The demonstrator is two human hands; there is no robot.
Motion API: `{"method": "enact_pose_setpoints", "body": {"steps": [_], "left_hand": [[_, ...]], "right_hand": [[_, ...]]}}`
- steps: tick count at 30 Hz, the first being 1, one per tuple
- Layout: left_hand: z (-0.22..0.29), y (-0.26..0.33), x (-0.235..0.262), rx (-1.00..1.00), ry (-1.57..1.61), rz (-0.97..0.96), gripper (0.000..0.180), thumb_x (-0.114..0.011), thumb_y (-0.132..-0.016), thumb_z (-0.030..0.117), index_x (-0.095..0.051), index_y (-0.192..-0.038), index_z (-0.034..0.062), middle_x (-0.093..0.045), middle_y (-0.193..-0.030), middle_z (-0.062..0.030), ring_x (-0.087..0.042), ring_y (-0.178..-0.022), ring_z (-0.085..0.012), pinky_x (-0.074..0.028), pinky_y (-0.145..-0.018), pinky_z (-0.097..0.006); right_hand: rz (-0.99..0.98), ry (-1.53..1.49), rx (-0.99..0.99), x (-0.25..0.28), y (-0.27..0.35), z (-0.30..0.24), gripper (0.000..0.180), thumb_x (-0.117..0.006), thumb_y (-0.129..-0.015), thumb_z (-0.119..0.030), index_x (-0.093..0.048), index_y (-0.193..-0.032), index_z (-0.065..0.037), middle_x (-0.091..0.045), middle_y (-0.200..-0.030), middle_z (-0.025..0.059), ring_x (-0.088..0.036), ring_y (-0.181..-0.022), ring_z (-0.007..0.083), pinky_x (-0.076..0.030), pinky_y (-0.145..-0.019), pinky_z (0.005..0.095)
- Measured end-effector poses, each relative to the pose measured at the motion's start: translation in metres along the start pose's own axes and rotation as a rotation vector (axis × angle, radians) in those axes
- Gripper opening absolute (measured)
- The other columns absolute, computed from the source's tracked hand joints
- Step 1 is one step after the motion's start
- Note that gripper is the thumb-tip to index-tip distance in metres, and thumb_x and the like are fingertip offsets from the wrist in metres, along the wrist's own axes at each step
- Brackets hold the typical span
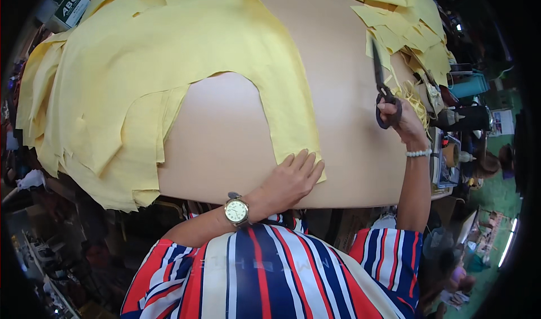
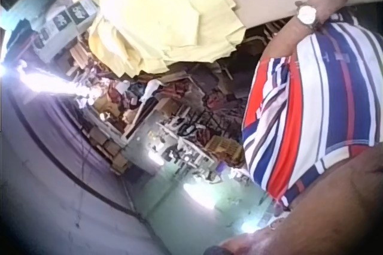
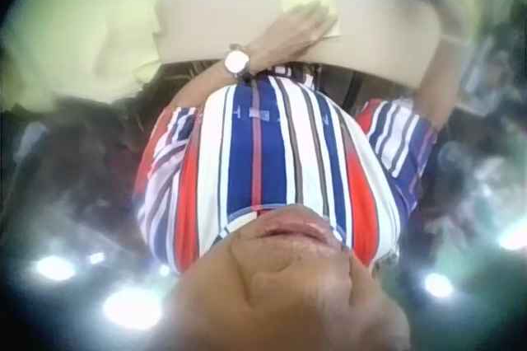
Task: The person cuts yellow fabric on a table using large shears. The person holds and guides the fabric with their left hand while operating the shears with their right hand to cut along pre-marked or specific shapes, then moves the cut pieces aside.
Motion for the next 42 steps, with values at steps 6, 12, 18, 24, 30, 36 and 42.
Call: {"method": "enact_pose_setpoints", "body": {"steps": [6, 12, 18, 24, 30, 36, 42], "left_hand": [[-0.008, 0.005, -0.003, 0.062, 0.131, 0.071, 0.031, -0.061, -0.071, 0.011, -0.059, -0.100, 0.0021, -0.055, -0.109, -0.0151, -0.052, -0.104, -0.0295, -0.044, -0.084, -0.036], [-0.006, 0.006, -0.002, 0.056, 0.197, 0.060, 0.030, -0.061, -0.071, 0.011, -0.061, -0.100, 0.0046, -0.055, -0.110, -0.0146, -0.051, -0.108, -0.0302, -0.042, -0.089, -0.041], [-0.004, 0.012, -0.007, 0.024, 0.149, 0.054, 0.033, -0.057, -0.071, 0.011, -0.061, -0.104, 0.0059, -0.055, -0.112, -0.0130, -0.050, -0.111, -0.0293, -0.039, -0.092, -0.047], [-0.002, 0.013, -0.009, -0.006, 0.177, 0.093, 0.032, -0.057, -0.072, 0.011, -0.061, -0.103, 0.0062, -0.057, -0.110, -0.0121, -0.052, -0.107, -0.0288, -0.041, -0.090, -0.046], [0.000, 0.014, -0.007, -0.027, 0.188, 0.103, 0.031, -0.057, -0.072, 0.011, -0.061, -0.103, 0.0052, -0.057, -0.108, -0.0126, -0.053, -0.106, -0.0283, -0.041, -0.090, -0.046], [0.000, 0.012, -0.002, -0.048, 0.171, 0.112, 0.030, -0.056, -0.073, 0.012, -0.061, -0.102, 0.0054, -0.057, -0.109, -0.0126, -0.053, -0.107, -0.0278, -0.043, -0.088, -0.046], [-0.001, 0.013, -0.004, -0.048, 0.162, 0.118, 0.030, -0.055, -0.073, 0.012, -0.061, -0.101, 0.0054, -0.057, -0.109, -0.0126, -0.053, -0.107, -0.0278, -0.043, -0.088, -0.045]], "right_hand": [[0.044, 0.025, 0.045, -0.045, 0.090, 0.004, 0.021, -0.065, -0.076, -0.021, -0.052, -0.073, -0.005, -0.049, -0.053, 0.0006, -0.045, -0.043, 0.0065, -0.034, -0.039, 0.0203], [0.034, -0.166, -0.310, -0.080, 0.187, 0.070, 0.023, -0.064, -0.077, -0.022, -0.052, -0.069, -0.004, -0.049, -0.049, 0.0004, -0.047, -0.040, 0.0070, -0.034, -0.037, 0.0197], [-0.142, -0.231, -0.451, -0.101, 0.250, 0.097, 0.026, -0.071, -0.070, -0.022, -0.052, -0.071, -0.003, -0.052, -0.059, 0.0003, -0.051, -0.050, 0.0076, -0.039, -0.046, 0.0206], [-0.222, -0.038, -0.388, -0.108, 0.265, 0.095, 0.038, -0.077, -0.065, -0.031, -0.052, -0.070, -0.003, -0.049, -0.059, -0.0015, -0.044, -0.054, 0.0057, -0.035, -0.049, 0.0209], [-0.192, 0.084, -0.358, -0.117, 0.244, 0.087, 0.042, -0.077, -0.065, -0.035, -0.052, -0.069, -0.002, -0.047, -0.054, -0.0007, -0.044, -0.051, 0.0066, -0.035, -0.047, 0.0234], [-0.204, 0.156, -0.334, -0.122, 0.228, 0.079, 0.048, -0.077, -0.063, -0.040, -0.050, -0.070, -0.001, -0.047, -0.053, 0.0020, -0.044, -0.050, 0.0083, -0.036, -0.047, 0.0245], [-0.207, 0.171, -0.365, -0.122, 0.226, 0.079, 0.047, -0.075, -0.062, -0.041, -0.051, -0.073, -0.002, -0.047, -0.059, -0.0008, -0.043, -0.054, 0.0076, -0.033, -0.049, 0.0234]]}}
Point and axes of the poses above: each hand's wrist, its own y-axis away from the middle knuckle, its own x-axis out of the back of the hand, z = x × y, the point moved 3 cm from there along -y, towards the middle knuckle
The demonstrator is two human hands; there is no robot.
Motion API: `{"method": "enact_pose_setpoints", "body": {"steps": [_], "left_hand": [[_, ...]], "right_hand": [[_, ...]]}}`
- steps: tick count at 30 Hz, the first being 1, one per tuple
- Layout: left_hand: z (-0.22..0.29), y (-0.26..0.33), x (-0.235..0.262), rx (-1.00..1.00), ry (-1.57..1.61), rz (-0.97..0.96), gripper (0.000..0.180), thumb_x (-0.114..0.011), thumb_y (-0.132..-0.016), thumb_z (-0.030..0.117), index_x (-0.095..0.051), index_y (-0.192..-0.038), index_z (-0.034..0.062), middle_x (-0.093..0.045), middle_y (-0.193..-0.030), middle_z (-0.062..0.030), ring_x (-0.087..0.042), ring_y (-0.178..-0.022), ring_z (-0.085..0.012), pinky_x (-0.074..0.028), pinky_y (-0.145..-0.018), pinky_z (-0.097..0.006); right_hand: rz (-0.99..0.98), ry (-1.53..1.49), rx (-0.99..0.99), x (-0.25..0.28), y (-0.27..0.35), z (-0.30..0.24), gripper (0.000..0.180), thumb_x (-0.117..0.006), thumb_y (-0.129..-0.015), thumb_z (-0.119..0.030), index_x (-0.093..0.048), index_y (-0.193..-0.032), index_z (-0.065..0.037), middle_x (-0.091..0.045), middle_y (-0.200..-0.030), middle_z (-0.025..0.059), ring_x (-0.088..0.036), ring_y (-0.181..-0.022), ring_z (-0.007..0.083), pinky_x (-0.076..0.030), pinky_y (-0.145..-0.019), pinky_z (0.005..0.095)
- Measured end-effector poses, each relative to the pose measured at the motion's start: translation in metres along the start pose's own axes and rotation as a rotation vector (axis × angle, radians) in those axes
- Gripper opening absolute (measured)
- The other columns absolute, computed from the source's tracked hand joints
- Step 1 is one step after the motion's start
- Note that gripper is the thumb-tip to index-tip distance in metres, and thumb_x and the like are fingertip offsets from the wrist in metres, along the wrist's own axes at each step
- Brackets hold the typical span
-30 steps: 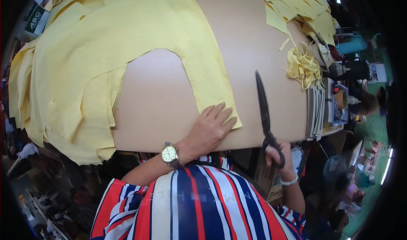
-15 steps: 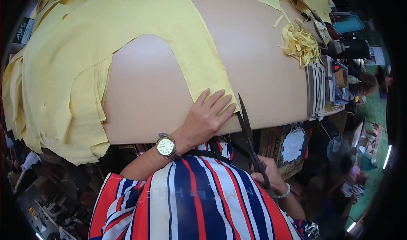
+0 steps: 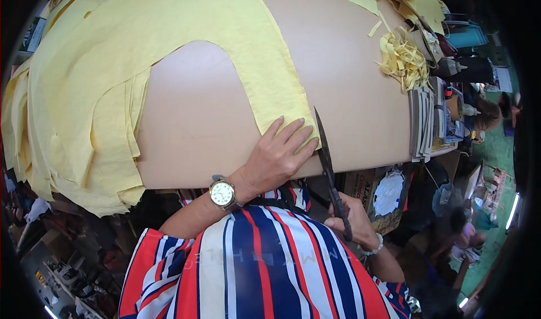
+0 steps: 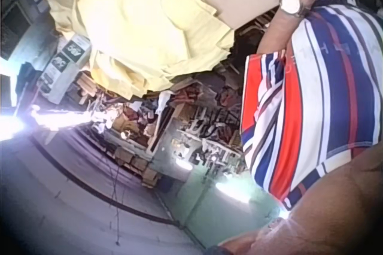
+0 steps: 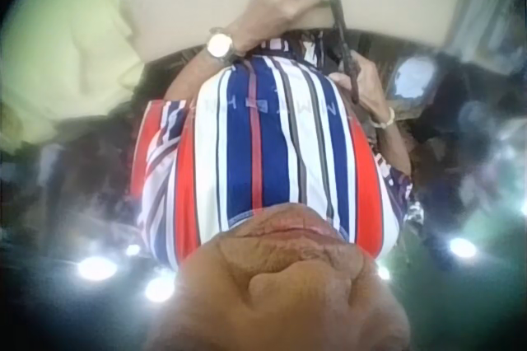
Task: The person cuts yellow fabric on a table using large shears. The person holds and guides the fabric with their left hand while operating the shears with their right hand to cut along pre-marked or specific shapes, then moves the cut pieces aside.
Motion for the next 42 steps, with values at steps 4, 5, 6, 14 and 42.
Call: {"method": "enact_pose_setpoints", "body": {"steps": [4, 5, 6, 14, 42], "left_hand": [[-0.001, 0.001, -0.002, 0.003, 0.013, -0.002, 0.030, -0.055, -0.073, 0.012, -0.061, -0.101, 0.0052, -0.057, -0.109, -0.0126, -0.053, -0.107, -0.0279, -0.043, -0.088, -0.045], [0.000, 0.000, -0.002, 0.002, 0.014, -0.003, 0.030, -0.055, -0.072, 0.012, -0.061, -0.101, 0.0051, -0.057, -0.108, -0.0127, -0.053, -0.106, -0.0279, -0.043, -0.088, -0.045], [0.000, 0.000, -0.002, 0.001, 0.015, -0.006, 0.030, -0.055, -0.072, 0.012, -0.061, -0.101, 0.0050, -0.057, -0.108, -0.0127, -0.053, -0.106, -0.0280, -0.043, -0.088, -0.046], [-0.002, 0.000, -0.003, 0.001, 0.024, -0.017, 0.031, -0.055, -0.072, 0.012, -0.061, -0.101, 0.0045, -0.057, -0.105, -0.0129, -0.054, -0.105, -0.0285, -0.043, -0.087, -0.046], [-0.005, 0.000, 0.003, -0.005, 0.091, 0.010, 0.029, -0.055, -0.072, 0.012, -0.060, -0.100, 0.0052, -0.058, -0.106, -0.0118, -0.054, -0.104, -0.0266, -0.044, -0.088, -0.043]], "right_hand": [[0.058, -0.135, -0.002, -0.005, 0.007, 0.008, 0.042, -0.079, -0.064, -0.032, -0.050, -0.069, -0.003, -0.047, -0.054, -0.0014, -0.041, -0.050, 0.0055, -0.033, -0.045, 0.0227], [0.071, -0.177, -0.023, -0.006, 0.009, 0.011, 0.041, -0.080, -0.064, -0.031, -0.050, -0.068, -0.003, -0.047, -0.055, -0.0020, -0.041, -0.050, 0.0051, -0.032, -0.045, 0.0224], [0.075, -0.155, -0.023, -0.006, 0.009, 0.012, 0.041, -0.080, -0.064, -0.031, -0.050, -0.067, -0.003, -0.046, -0.054, -0.0025, -0.040, -0.050, 0.0048, -0.032, -0.045, 0.0222], [0.112, -0.122, -0.043, -0.008, 0.013, 0.010, 0.036, -0.078, -0.069, -0.025, -0.050, -0.063, -0.003, -0.045, -0.052, -0.0038, -0.039, -0.050, 0.0042, -0.031, -0.044, 0.0223], [0.095, -0.095, -0.065, 0.001, -0.005, -0.007, 0.037, -0.078, -0.068, -0.028, -0.051, -0.061, -0.004, -0.040, -0.049, -0.0056, -0.036, -0.047, 0.0039, -0.028, -0.043, 0.0215]]}}
Point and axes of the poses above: each hand's wrist, its own y-axis away from the middle knuckle, its own x-axis out of the back of the hand, z = x × y, the point moved 3 cm from there along -y, towards the middle knuckle
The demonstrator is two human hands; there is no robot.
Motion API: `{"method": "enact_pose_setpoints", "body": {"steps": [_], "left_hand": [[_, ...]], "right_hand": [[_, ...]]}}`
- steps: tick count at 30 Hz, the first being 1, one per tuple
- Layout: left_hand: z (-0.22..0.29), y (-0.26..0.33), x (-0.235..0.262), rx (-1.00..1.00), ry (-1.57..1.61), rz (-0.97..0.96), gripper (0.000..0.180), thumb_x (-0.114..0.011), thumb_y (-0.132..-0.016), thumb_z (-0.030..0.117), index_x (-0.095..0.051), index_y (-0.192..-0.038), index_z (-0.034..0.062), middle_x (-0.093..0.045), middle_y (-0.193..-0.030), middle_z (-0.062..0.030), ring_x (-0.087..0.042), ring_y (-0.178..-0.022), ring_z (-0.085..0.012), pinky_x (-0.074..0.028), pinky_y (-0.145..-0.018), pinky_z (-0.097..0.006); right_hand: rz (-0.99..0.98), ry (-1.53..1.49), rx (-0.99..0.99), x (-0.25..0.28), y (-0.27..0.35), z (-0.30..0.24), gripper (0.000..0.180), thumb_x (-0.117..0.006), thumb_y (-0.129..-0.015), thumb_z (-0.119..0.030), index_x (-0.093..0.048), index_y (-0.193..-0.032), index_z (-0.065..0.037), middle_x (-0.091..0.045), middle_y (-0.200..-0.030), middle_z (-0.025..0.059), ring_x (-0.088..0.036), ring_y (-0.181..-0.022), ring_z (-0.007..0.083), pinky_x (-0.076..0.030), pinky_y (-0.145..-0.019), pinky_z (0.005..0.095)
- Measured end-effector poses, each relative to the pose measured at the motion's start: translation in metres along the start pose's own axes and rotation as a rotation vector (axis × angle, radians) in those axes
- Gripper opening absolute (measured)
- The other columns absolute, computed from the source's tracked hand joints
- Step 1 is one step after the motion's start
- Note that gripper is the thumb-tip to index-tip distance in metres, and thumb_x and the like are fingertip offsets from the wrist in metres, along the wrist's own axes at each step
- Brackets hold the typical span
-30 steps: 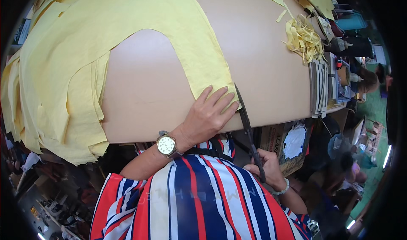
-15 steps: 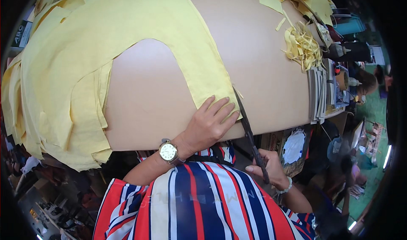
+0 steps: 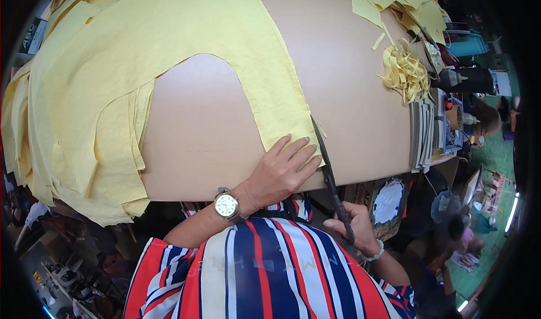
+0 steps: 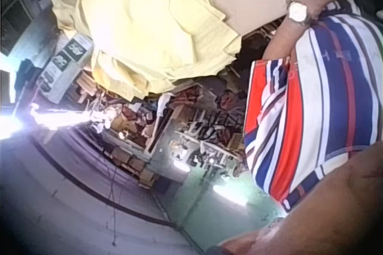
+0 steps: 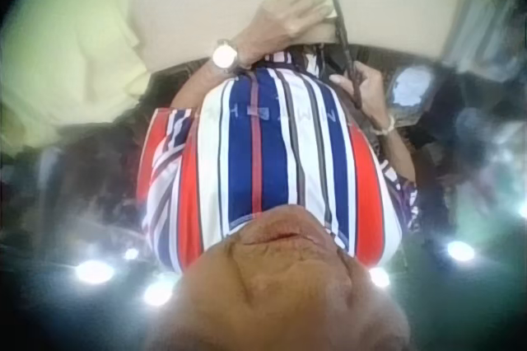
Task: The person cuts yellow fabric on a table using large shears. The person holds and guides the fabric with their left hand while operating the shears with their right hand to cut along pre-marked or specific shapes, then moves the cut pieces aside.
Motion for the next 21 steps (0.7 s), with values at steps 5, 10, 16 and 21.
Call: {"method": "enact_pose_setpoints", "body": {"steps": [5, 10, 16, 21], "left_hand": [[0.000, 0.001, -0.001, -0.002, 0.013, 0.000, 0.028, -0.056, -0.072, 0.012, -0.061, -0.098, 0.0051, -0.058, -0.107, -0.0120, -0.055, -0.104, -0.0264, -0.044, -0.088, -0.043], [0.000, 0.000, 0.001, -0.004, 0.020, 0.002, 0.026, -0.057, -0.072, 0.012, -0.061, -0.097, 0.0050, -0.059, -0.106, -0.0118, -0.055, -0.104, -0.0259, -0.044, -0.088, -0.042], [0.001, 0.002, 0.000, -0.029, 0.034, 0.008, 0.026, -0.058, -0.072, 0.013, -0.061, -0.096, 0.0051, -0.059, -0.105, -0.0104, -0.055, -0.103, -0.0258, -0.045, -0.087, -0.042], [0.002, 0.002, 0.001, -0.040, 0.060, 0.009, 0.026, -0.060, -0.071, 0.013, -0.061, -0.096, 0.0054, -0.059, -0.105, -0.0097, -0.055, -0.103, -0.0256, -0.045, -0.087, -0.042]], "right_hand": [[0.011, -0.033, -0.064, -0.005, 0.003, 0.003, 0.030, -0.074, -0.072, -0.019, -0.050, -0.064, -0.004, -0.047, -0.051, -0.0033, -0.042, -0.044, 0.0032, -0.030, -0.040, 0.0179], [-0.012, -0.085, 0.018, -0.005, 0.003, 0.009, 0.035, -0.077, -0.068, -0.026, -0.051, -0.062, -0.004, -0.044, -0.051, -0.0043, -0.039, -0.047, 0.0037, -0.030, -0.043, 0.0199], [-0.009, -0.006, 0.079, -0.001, -0.010, -0.009, 0.037, -0.079, -0.066, -0.029, -0.052, -0.062, -0.004, -0.043, -0.052, -0.0047, -0.038, -0.050, 0.0039, -0.029, -0.044, 0.0208], [0.012, -0.056, 0.046, -0.003, -0.017, -0.015, 0.037, -0.079, -0.066, -0.028, -0.052, -0.061, -0.004, -0.043, -0.050, -0.0052, -0.037, -0.048, 0.0038, -0.029, -0.044, 0.0209]]}}
Point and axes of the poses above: each hand's wrist, its own y-axis away from the middle knuckle, its own x-axis out of the back of the hand, z = x × y, the point moved 3 cm from there along -y, towards the middle knuckle
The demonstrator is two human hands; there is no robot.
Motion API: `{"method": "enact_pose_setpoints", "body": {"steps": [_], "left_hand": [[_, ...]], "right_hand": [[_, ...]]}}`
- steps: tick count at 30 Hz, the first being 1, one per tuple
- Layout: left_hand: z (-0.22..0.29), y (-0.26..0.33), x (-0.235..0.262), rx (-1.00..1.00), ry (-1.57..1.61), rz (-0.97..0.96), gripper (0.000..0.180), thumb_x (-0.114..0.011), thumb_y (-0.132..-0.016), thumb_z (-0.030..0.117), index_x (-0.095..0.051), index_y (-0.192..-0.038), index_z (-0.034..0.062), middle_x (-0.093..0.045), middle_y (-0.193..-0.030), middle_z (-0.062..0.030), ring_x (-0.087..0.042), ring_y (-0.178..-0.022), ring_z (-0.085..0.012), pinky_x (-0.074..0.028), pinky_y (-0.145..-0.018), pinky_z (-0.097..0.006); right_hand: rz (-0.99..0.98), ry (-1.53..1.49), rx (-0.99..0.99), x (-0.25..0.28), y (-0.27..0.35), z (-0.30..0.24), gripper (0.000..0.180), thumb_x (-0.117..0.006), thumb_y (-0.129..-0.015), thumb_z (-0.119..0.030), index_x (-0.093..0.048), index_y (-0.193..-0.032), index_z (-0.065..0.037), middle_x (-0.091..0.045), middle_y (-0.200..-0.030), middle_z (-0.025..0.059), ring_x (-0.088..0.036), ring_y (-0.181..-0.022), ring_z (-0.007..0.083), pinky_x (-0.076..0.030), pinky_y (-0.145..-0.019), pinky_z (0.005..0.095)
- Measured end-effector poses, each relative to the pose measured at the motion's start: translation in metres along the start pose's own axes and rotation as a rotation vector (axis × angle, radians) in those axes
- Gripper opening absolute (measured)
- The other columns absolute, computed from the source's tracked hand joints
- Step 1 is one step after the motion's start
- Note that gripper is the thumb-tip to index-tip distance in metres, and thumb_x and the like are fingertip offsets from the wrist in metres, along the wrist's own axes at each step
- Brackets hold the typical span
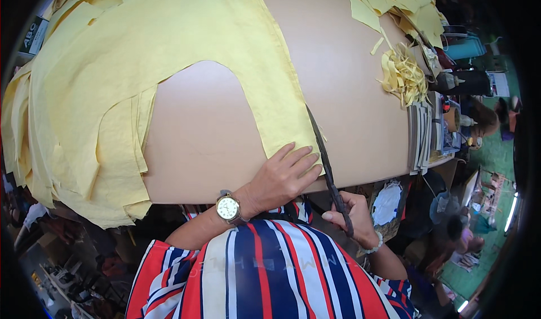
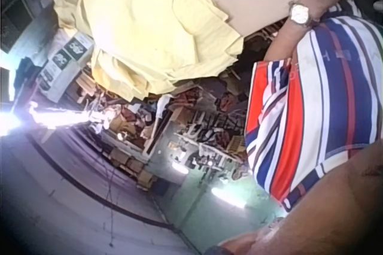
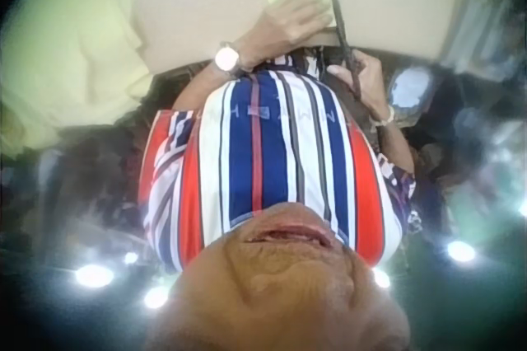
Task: The person cuts yellow fabric on a table using large shears. The person holds and guides the fabric with their left hand while operating the shears with their right hand to cut along pre-marked or specific shapes, then moves the cut pieces aside.
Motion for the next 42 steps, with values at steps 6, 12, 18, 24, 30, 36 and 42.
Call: {"method": "enact_pose_setpoints", "body": {"steps": [6, 12, 18, 24, 30, 36, 42], "left_hand": [[0.000, 0.001, 0.001, 0.072, 0.062, -0.042, 0.034, -0.061, -0.072, 0.013, -0.058, -0.105, 0.0035, -0.055, -0.115, -0.0136, -0.050, -0.111, -0.0288, -0.040, -0.092, -0.046], [-0.003, 0.003, 0.002, 0.239, 0.042, -0.223, 0.058, -0.058, -0.075, 0.009, -0.039, -0.129, 0.0025, -0.035, -0.137, -0.0168, -0.032, -0.127, -0.0330, -0.026, -0.100, -0.054], [0.002, 0.004, 0.005, 0.214, 0.084, -0.202, 0.055, -0.057, -0.075, 0.008, -0.042, -0.128, 0.0038, -0.039, -0.135, -0.0156, -0.036, -0.126, -0.0313, -0.028, -0.100, -0.054], [0.004, 0.006, 0.009, 0.172, 0.136, -0.202, 0.054, -0.058, -0.073, 0.009, -0.045, -0.125, 0.0049, -0.041, -0.133, -0.0150, -0.037, -0.125, -0.0306, -0.029, -0.099, -0.053], [0.004, 0.009, 0.012, 0.166, 0.149, -0.203, 0.053, -0.058, -0.073, 0.010, -0.046, -0.125, 0.0051, -0.041, -0.133, -0.0147, -0.037, -0.124, -0.0304, -0.030, -0.099, -0.053], [0.002, 0.011, 0.010, 0.166, 0.166, -0.198, 0.052, -0.059, -0.073, 0.010, -0.047, -0.123, 0.0055, -0.039, -0.134, -0.0146, -0.036, -0.125, -0.0299, -0.030, -0.100, -0.052], [0.002, 0.012, 0.011, 0.174, 0.196, -0.210, 0.051, -0.059, -0.072, 0.009, -0.048, -0.123, 0.0067, -0.039, -0.134, -0.0140, -0.036, -0.126, -0.0296, -0.029, -0.101, -0.052]], "right_hand": [[0.021, 0.030, -0.047, -0.001, 0.004, -0.003, 0.037, -0.078, -0.068, -0.028, -0.051, -0.060, -0.004, -0.043, -0.050, -0.0057, -0.037, -0.048, 0.0038, -0.029, -0.043, 0.0213], [0.010, 0.032, -0.081, -0.002, 0.006, 0.001, 0.036, -0.078, -0.069, -0.026, -0.051, -0.060, -0.004, -0.042, -0.051, -0.0058, -0.036, -0.048, 0.0036, -0.029, -0.043, 0.0212], [0.001, -0.035, 0.002, -0.002, -0.002, -0.006, 0.035, -0.078, -0.069, -0.025, -0.051, -0.061, -0.004, -0.043, -0.051, -0.0052, -0.037, -0.048, 0.0039, -0.029, -0.043, 0.0209], [0.025, 0.003, 0.006, -0.005, -0.015, -0.015, 0.035, -0.078, -0.069, -0.024, -0.050, -0.060, -0.004, -0.044, -0.051, -0.0048, -0.039, -0.047, 0.0039, -0.029, -0.042, 0.0207], [0.040, 0.007, -0.017, -0.006, -0.012, -0.015, 0.035, -0.076, -0.072, -0.023, -0.050, -0.059, -0.004, -0.043, -0.049, -0.0052, -0.037, -0.045, 0.0032, -0.028, -0.040, 0.0203], [0.020, 0.004, -0.083, -0.007, -0.006, -0.011, 0.033, -0.075, -0.073, -0.024, -0.051, -0.061, -0.004, -0.046, -0.049, -0.0031, -0.042, -0.044, 0.0035, -0.029, -0.039, 0.0187], [-0.031, -0.120, -0.035, -0.004, -0.012, -0.016, 0.032, -0.076, -0.071, -0.024, -0.052, -0.065, -0.003, -0.049, -0.050, -0.0016, -0.045, -0.043, 0.0049, -0.032, -0.039, 0.0184]]}}
Point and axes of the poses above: each hand's wrist, its own y-axis away from the middle knuckle, its own x-axis out of the back of the hand, z = x × y, the point moved 3 cm from there along -y, towards the middle knuckle
